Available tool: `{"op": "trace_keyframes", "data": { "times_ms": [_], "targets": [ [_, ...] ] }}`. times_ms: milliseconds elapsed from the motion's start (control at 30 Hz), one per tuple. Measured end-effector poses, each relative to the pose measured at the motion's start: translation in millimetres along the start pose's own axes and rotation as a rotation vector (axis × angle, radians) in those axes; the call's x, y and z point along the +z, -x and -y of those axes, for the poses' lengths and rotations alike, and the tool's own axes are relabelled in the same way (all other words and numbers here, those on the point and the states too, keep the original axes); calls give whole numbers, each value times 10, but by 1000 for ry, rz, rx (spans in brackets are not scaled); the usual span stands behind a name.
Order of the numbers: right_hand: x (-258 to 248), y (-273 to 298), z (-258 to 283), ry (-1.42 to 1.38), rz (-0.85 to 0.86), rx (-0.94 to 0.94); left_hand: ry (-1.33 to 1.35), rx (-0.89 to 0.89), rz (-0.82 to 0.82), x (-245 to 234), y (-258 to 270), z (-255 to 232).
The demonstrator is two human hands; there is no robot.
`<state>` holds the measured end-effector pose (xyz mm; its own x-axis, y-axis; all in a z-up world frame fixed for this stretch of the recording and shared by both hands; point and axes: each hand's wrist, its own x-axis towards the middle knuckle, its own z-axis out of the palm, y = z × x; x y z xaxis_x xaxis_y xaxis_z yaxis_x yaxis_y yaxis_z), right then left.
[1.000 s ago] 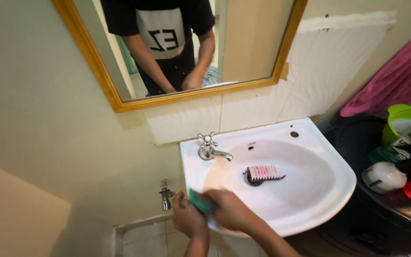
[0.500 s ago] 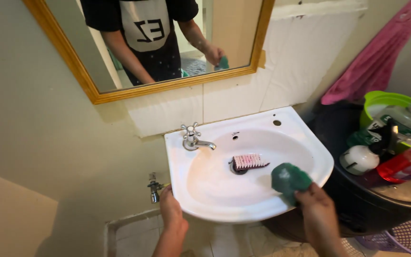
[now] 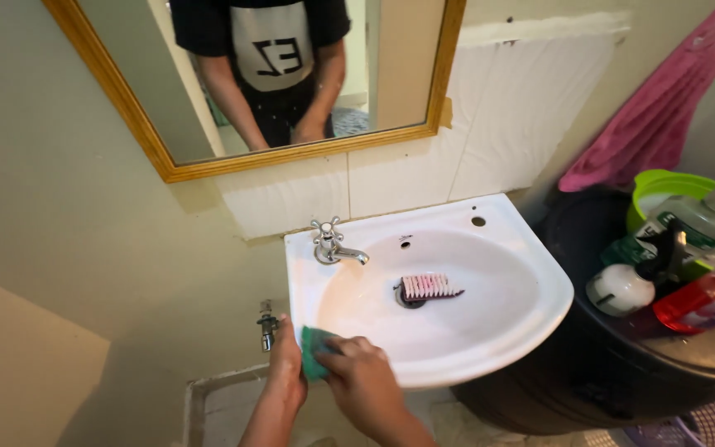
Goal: Cleaning a bathroom sink and faucet using a sponge, cleaning spray, and brush.
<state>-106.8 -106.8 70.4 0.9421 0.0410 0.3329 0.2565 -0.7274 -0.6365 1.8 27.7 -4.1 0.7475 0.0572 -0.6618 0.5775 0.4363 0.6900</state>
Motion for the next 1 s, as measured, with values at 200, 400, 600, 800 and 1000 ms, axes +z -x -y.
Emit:
{"op": "trace_keyframes", "data": {
  "times_ms": [200,400,600,800,1000],
  "targets": [
    [-1006,334,-629,40,171,-74,-11,2,11,-22,-88,22],
    [-14,267,-842,-63,245,-341,-32,14,42,-60,-167,61],
    [-188,151,-210,-236,211,-70,-245,89,-41,76,92,-53],
    [-1133,786,-1885,-1,48,-188,-478,240,-187,224,166,-55],
    [-321,1280,-2998,-649,-76,-134,-414,276,-240,217,25,38]
  ]
}}
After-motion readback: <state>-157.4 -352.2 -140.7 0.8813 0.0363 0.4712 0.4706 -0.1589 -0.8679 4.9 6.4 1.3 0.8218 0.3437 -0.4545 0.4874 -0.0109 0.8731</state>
